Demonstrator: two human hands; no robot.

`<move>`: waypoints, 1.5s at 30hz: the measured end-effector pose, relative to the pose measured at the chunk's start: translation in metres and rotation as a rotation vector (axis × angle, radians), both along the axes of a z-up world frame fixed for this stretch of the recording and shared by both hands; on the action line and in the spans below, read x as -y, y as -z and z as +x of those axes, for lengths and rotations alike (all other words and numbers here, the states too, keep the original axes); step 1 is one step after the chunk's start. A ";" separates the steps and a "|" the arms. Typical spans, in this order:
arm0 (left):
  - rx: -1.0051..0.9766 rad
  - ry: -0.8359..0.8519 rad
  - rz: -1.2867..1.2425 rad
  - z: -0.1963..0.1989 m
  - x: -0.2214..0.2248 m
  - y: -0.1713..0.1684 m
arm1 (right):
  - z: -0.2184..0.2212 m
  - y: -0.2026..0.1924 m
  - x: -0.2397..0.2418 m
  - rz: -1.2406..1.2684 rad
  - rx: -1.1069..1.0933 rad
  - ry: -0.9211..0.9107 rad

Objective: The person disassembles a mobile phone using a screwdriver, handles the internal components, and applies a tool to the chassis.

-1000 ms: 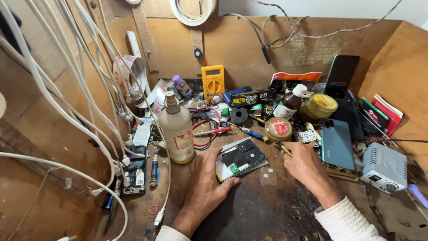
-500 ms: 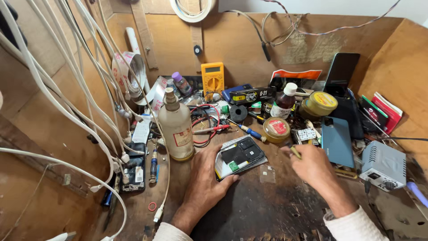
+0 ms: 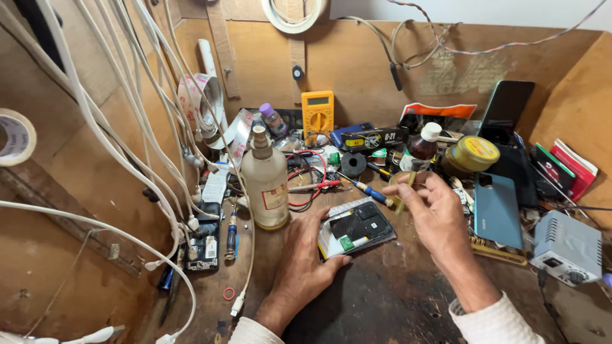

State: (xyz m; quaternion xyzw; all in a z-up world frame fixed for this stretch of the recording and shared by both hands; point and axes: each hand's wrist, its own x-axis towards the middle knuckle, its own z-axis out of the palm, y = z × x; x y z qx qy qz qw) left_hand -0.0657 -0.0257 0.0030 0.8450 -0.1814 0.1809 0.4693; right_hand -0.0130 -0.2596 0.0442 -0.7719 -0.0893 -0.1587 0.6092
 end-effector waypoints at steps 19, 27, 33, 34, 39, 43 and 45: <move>-0.041 -0.010 -0.018 -0.002 0.000 -0.004 | -0.030 0.012 -0.043 -0.176 0.255 0.069; -0.083 -0.020 0.007 -0.002 0.000 -0.002 | -0.028 0.016 -0.044 -0.136 0.279 0.052; -0.040 -0.010 -0.010 -0.002 0.000 -0.001 | -0.028 0.020 -0.043 -0.168 0.278 0.074; -0.041 -0.010 -0.012 -0.001 0.000 -0.001 | -0.028 0.021 -0.042 -0.164 0.281 0.073; -0.028 -0.011 -0.013 -0.001 0.000 -0.001 | -0.026 0.024 -0.041 -0.258 0.312 0.164; -0.043 -0.006 -0.003 -0.002 0.000 -0.002 | -0.026 0.020 -0.040 -0.190 0.262 0.125; -0.070 -0.001 -0.008 -0.002 -0.001 -0.003 | -0.026 0.015 -0.041 -0.135 0.270 0.020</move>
